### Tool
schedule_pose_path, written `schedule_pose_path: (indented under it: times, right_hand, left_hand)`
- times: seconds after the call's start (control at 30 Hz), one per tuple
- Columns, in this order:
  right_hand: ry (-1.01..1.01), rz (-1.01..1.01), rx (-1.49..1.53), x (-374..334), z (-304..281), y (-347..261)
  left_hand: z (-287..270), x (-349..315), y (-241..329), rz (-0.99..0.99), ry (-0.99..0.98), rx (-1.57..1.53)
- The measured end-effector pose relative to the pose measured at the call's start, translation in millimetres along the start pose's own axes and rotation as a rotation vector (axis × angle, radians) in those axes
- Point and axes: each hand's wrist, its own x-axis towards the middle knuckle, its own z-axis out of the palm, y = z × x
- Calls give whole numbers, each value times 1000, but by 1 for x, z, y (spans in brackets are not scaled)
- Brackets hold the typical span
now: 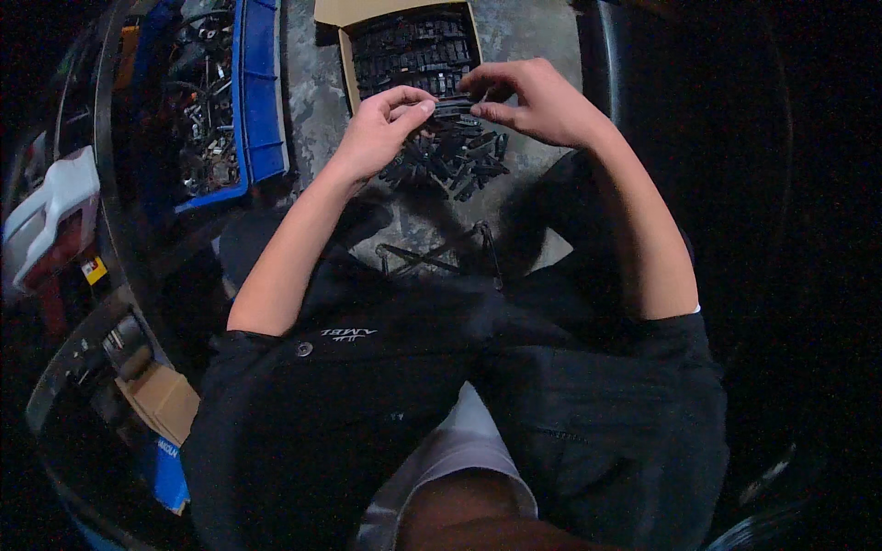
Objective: The person sits on the floor and repeatedly picks up small black plastic components from a pile, snaps them together, and places the assembled units into a cardboard box. The person continues this cycle of picking, assembling, and placing throughout the clip.
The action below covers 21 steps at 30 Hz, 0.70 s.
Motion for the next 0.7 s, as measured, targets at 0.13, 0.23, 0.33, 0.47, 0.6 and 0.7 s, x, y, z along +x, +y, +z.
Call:
schedule_pose_path:
  times: [0.13, 0.23, 0.33, 0.47, 0.6, 0.7]
  right_hand:
    - [49, -39, -33, -1, 15, 0]
    - [125, 11, -25, -1, 26, -2]
    - [58, 132, -114, -4, 26, -16]
    - [78, 146, -55, -4, 35, -6]
    - [38, 149, -44, 3, 27, -7]
    - [67, 153, 4, 1, 29, -5]
  left_hand:
    - [-9, 3, -5, 85, -17, 26]
    - [-14, 11, -6, 184, -47, 55]
    - [-19, 6, -6, 219, -67, -22]
    - [-23, -6, 6, 286, -79, 187]
    - [-21, 5, 6, 340, -2, 212]
    - [-20, 6, 5, 334, 1, 269]
